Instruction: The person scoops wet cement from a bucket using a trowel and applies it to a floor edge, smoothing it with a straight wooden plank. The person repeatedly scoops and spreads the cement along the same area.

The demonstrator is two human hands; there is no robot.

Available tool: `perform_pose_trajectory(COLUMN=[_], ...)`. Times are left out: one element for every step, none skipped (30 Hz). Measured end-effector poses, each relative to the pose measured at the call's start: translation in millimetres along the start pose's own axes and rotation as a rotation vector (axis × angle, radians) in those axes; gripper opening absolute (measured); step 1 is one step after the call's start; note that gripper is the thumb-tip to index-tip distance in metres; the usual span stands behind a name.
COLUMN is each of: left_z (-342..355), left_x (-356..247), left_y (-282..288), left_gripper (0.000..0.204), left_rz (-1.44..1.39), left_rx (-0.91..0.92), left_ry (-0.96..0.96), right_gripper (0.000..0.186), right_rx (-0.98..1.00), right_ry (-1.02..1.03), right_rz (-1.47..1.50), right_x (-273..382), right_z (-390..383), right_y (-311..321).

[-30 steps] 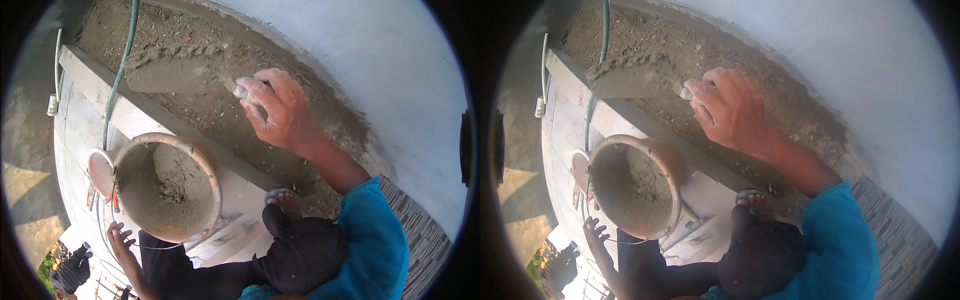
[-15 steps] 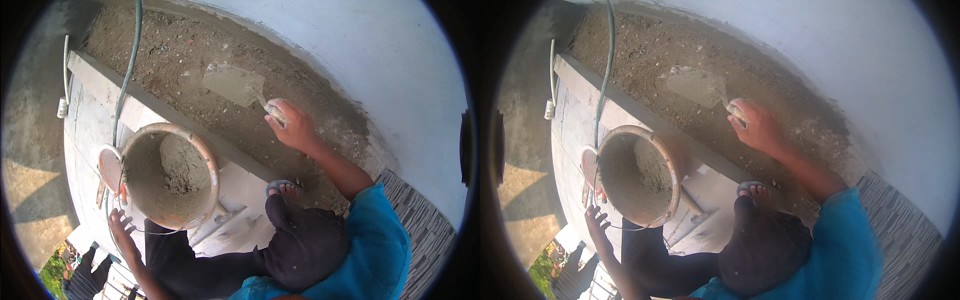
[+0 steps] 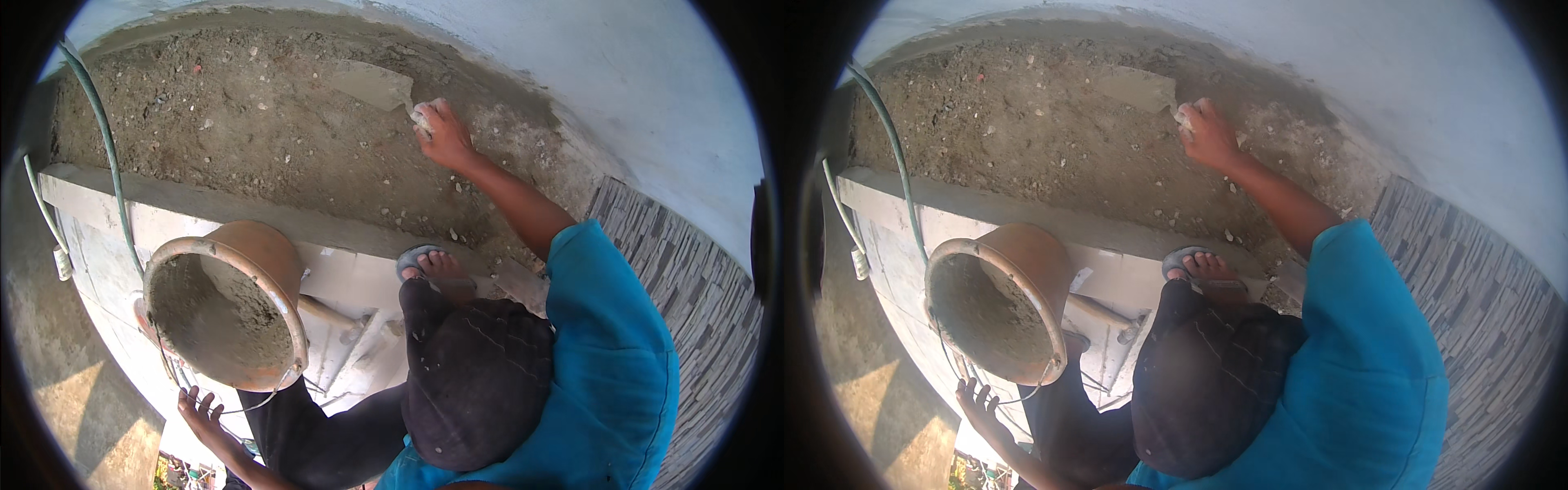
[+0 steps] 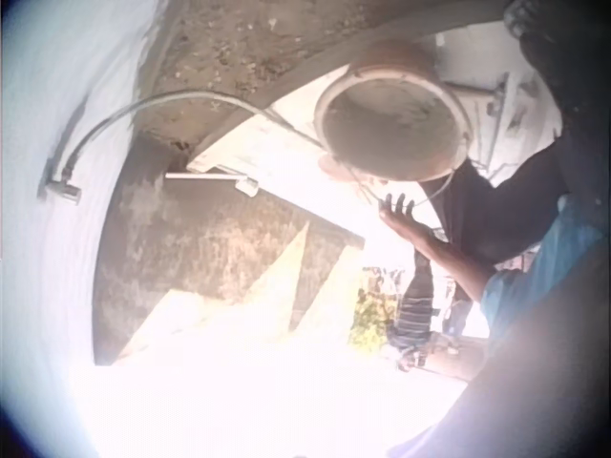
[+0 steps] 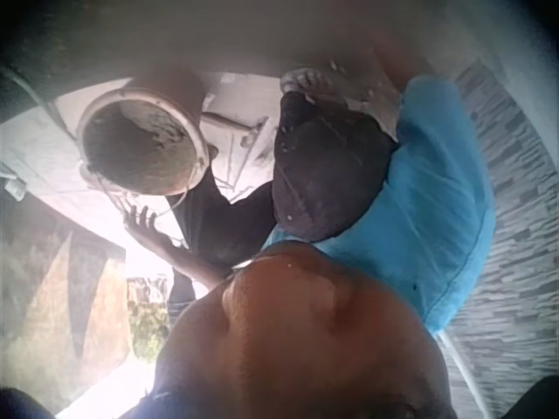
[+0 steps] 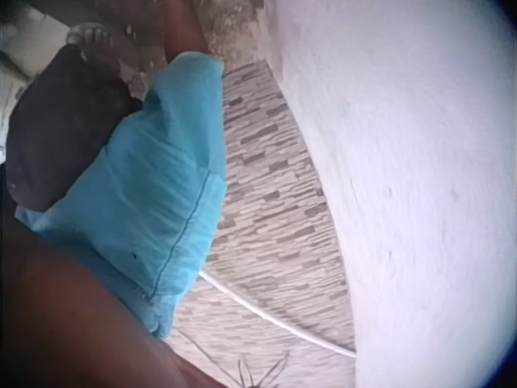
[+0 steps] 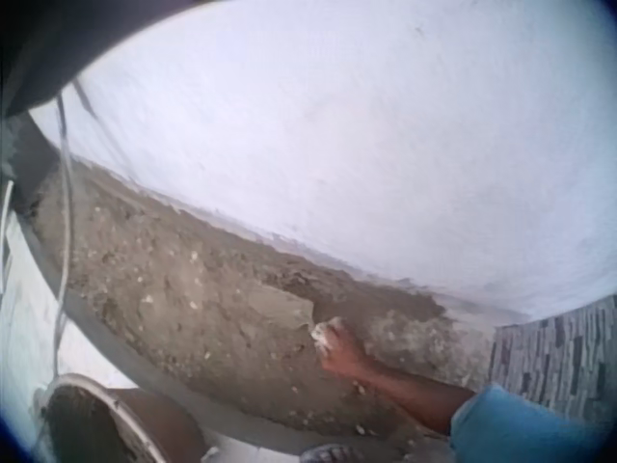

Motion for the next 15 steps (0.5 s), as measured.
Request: perform_pose_trajectory(left_z=[-1.0,-1.0,0.0,0.1,-0.4,-0.4,-0.3,0.4,2.3,3.2,2.3,1.5,0.8,0.1,-0.8], left_x=[-2.3,-1.8,-0.6,0.3,1.0,1.0,1.6,4.5,8.7,11.5,12.3,12.4,12.1,10.9,9.4], left_y=[-0.6,0.0,0.8,1.5,1.3,-1.3,-3.4,-2.7,-1.3,-0.7,0.4,1.2,2.1,1.8,1.4], left_gripper=[0.068,0.067,0.067,0.067,0.067,0.067,0.067,0.066,0.066,0.066,0.066,0.066,0.066,0.066,0.066], left_rz=[0.008,0.003,-0.003,-0.008,-0.006,-0.007,-0.008,-0.014,-0.02,-0.026,-0.029,-0.032,-0.035,-0.036,-0.038], left_rx=[-0.005,0.001,0.007,0.013,0.012,0.016,0.019,0.021,0.022,0.025,0.022,0.019,0.017,0.014,0.011], left_ry=[0.001,-0.006,-0.012,-0.019,-0.015,-0.012,-0.009,-0.007,-0.005,-0.003,-0.001,0.001,0.002,-0.001,-0.003], right_gripper=[0.043,0.044,0.044,0.045,0.046,0.045,0.044,0.044,0.043,0.043,0.043,0.042,0.042,0.041,0.041], right_rx=[0.003,0.004,0.054,0.104,0.154,0.047,-0.06,-0.166,-0.14,-0.115,-0.088,-0.086,-0.084,-0.084,-0.078], right_ry=[0.001,0.005,-0.045,-0.096,-0.148,-0.094,-0.04,0.018,0.013,0.007,0.004,0.005,0.006,0.005,-0.012], right_rz=[0.013,0.028,0.018,0.009,-0.002,-0.067,-0.131,-0.192,-0.185,-0.178,-0.168,-0.172,-0.176,-0.183,-0.189], right_x=[-1.2,1.2,-3.6,-9.4,-15.7,-18.8,-22.6,-17.4,-20.6,-23.5,-20.3,-17.5,-14.7,-14.7,-15.3], right_z=[-2.5,-2.6,-0.7,2.7,5.2,9.1,11.7,15.2,21.4,27.9,33.3,36.0,38.2,39.6,40.6], right_y=[-4.9,-6.2,-9.8,-12.3,-15.2,-11.3,-12.3,-6.7,-10.8,-14.9,-16.8,-15.7,-14.5,-13.7,-14.3])
Point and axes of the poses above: each hand's wrist, its own z-axis towards the middle knuckle, its own y-axis out of the back of the hand, x = y × z, the point moved 9 cm from there along z, towards the middle knuckle, and after that the axes turned 1 degree about -z, right-handed, at the moved point
